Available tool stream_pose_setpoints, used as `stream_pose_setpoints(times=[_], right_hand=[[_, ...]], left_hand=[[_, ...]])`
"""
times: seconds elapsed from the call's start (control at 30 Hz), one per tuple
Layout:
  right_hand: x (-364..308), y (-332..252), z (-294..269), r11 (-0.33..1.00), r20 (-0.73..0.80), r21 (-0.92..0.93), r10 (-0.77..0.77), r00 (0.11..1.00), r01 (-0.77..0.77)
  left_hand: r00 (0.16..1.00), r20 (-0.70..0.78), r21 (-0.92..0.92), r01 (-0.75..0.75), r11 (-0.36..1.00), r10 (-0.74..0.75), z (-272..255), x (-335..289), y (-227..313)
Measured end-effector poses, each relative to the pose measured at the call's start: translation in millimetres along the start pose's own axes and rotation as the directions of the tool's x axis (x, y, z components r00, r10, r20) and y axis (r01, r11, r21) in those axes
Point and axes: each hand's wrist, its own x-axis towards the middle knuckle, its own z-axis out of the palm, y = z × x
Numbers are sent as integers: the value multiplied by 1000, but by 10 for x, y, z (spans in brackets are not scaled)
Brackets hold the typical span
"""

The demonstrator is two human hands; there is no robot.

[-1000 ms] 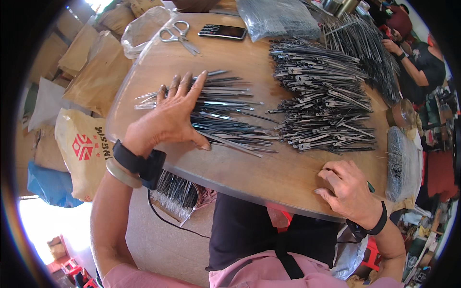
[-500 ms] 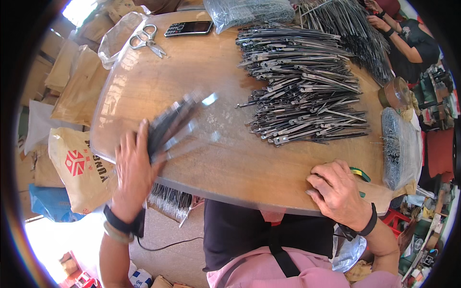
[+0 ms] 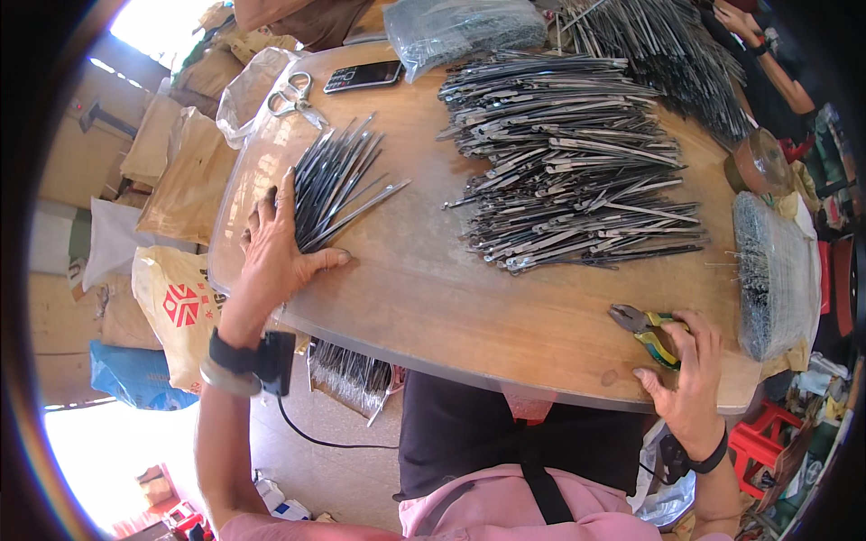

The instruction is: The person uses pliers to bend long metal strips at a workbench, handling each strip individually and adding it to a pile.

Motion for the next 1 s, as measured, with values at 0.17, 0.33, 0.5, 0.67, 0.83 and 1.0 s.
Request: stream_pose_setpoints(times=[0.17, 0.33, 0.5, 0.67, 0.83, 1.0], right_hand=[[-14, 176, 140, 995, -23, 96, 39, 999, -37], [-83, 239, 75, 999, -28, 26, -35, 999, 36], [3, 251, 149, 994, 9, 31, -106, 994, 106], [-149, 167, -198, 370, 281, 875, 136, 950, -311], [-338, 113, -590, -112, 565, 825, 128, 815, -554], [-7, 643, -821, 959, -218, 275, 138, 966, -75]], left_hand=[[896, -176, -356, -445, 822, 408, -23, -410, 1209], [867, -242, -364, -496, 788, 435, 177, -224, 1716], [881, -270, -490, -473, 733, 388, 294, -230, 1776], [866, -246, -365, -499, 786, 436, 123, -208, 2002], [868, -255, -429, -497, 754, 427, 200, -144, 1917], [939, -178, -616, -340, 711, 295, 93, -210, 1735]])
